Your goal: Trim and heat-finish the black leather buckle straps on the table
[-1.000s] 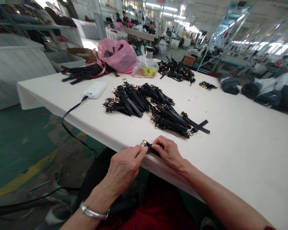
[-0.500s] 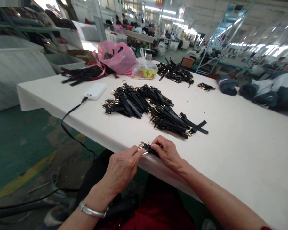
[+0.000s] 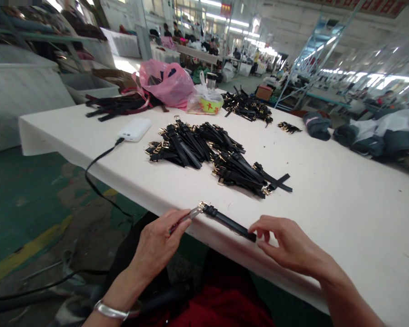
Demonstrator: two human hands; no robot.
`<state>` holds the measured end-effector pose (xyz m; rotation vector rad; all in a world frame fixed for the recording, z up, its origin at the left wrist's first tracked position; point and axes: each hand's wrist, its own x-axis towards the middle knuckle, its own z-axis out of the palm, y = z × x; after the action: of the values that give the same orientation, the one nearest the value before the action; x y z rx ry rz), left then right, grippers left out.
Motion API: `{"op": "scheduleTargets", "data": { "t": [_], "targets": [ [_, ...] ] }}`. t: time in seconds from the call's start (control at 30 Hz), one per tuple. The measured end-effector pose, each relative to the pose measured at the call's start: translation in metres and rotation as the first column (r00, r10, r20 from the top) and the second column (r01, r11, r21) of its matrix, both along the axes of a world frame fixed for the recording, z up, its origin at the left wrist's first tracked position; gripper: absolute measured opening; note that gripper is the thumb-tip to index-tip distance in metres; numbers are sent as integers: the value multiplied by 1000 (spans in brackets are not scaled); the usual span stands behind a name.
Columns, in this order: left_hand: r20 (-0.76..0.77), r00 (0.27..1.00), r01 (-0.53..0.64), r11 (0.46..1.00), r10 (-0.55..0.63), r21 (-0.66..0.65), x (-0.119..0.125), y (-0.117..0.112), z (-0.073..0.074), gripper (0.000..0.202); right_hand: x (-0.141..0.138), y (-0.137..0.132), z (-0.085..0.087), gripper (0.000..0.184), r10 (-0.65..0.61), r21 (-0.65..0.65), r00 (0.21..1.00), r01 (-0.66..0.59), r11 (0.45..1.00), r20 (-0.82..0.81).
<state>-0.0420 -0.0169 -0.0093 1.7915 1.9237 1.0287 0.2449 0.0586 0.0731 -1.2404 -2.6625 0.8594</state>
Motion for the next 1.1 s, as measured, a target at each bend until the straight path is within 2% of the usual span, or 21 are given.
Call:
{"op": "scheduleTargets", "data": {
  "t": [0.1,0.2,0.3,0.4,0.5,0.57,0.6,0.63,0.7,0.73,0.77,0.8,0.83,0.87,0.9,0.93,1.03,1.1],
  "targets": [
    [5,1000,17,1000,-17,5,9,4,4,27,-24,0,-24,16,-119,140,989,130,982,-85],
    [5,999,33,999,-33,13,16,5,8,28,-54,5,-43,19,-119,268,992,128,955,-50],
    [4,1000,23,999,-23,34,17,4,7,29,-74,12,-50,14,-82,332,997,82,940,-12],
    [4,1000,-28,998,28,57,13,1,2,32,-66,20,-47,10,-127,313,986,155,937,-107],
    [7,997,-83,994,83,70,6,-2,-2,36,-18,26,-37,14,-240,294,934,315,903,-264],
    [11,994,-111,990,110,82,1,-4,-4,37,36,28,-30,21,-338,285,893,421,861,-298],
    [11,993,-121,989,121,83,-1,-4,-5,37,67,29,-28,26,-418,300,864,493,817,-282],
    [11,992,-128,988,127,82,-2,-4,-6,37,100,29,-26,31,-517,337,815,579,742,-262],
    [20,991,-133,989,132,67,-5,-2,-6,38,162,27,-26,38,-710,430,677,710,558,-196],
    [30,991,-134,989,133,58,-5,-1,-7,38,188,26,-28,39,-790,484,597,737,471,-139],
    [42,990,-136,989,134,52,-5,1,-7,38,209,25,-31,40,-848,544,525,733,408,-71],
    [54,989,-138,989,135,48,-5,3,-7,38,222,24,-35,42,-876,597,481,715,363,-43],
    [64,989,-136,990,133,45,-3,4,-6,38,228,25,-39,43,-882,649,468,687,326,-52],
    [71,989,-132,990,129,44,-2,6,-6,38,227,28,-44,43,-866,685,493,658,313,-79],
    [74,990,-124,991,121,44,0,7,-5,38,218,32,-49,42,-827,701,550,635,326,-114],
    [74,991,-113,993,110,44,2,8,-4,39,204,39,-53,39,-768,699,624,614,367,-144],
    [60,995,-78,996,75,42,10,9,-1,39,142,67,-58,37,-503,653,852,464,598,-145],
    [48,997,-64,997,62,43,13,7,0,39,102,90,-55,45,-348,629,934,319,708,-82]
  ]
}}
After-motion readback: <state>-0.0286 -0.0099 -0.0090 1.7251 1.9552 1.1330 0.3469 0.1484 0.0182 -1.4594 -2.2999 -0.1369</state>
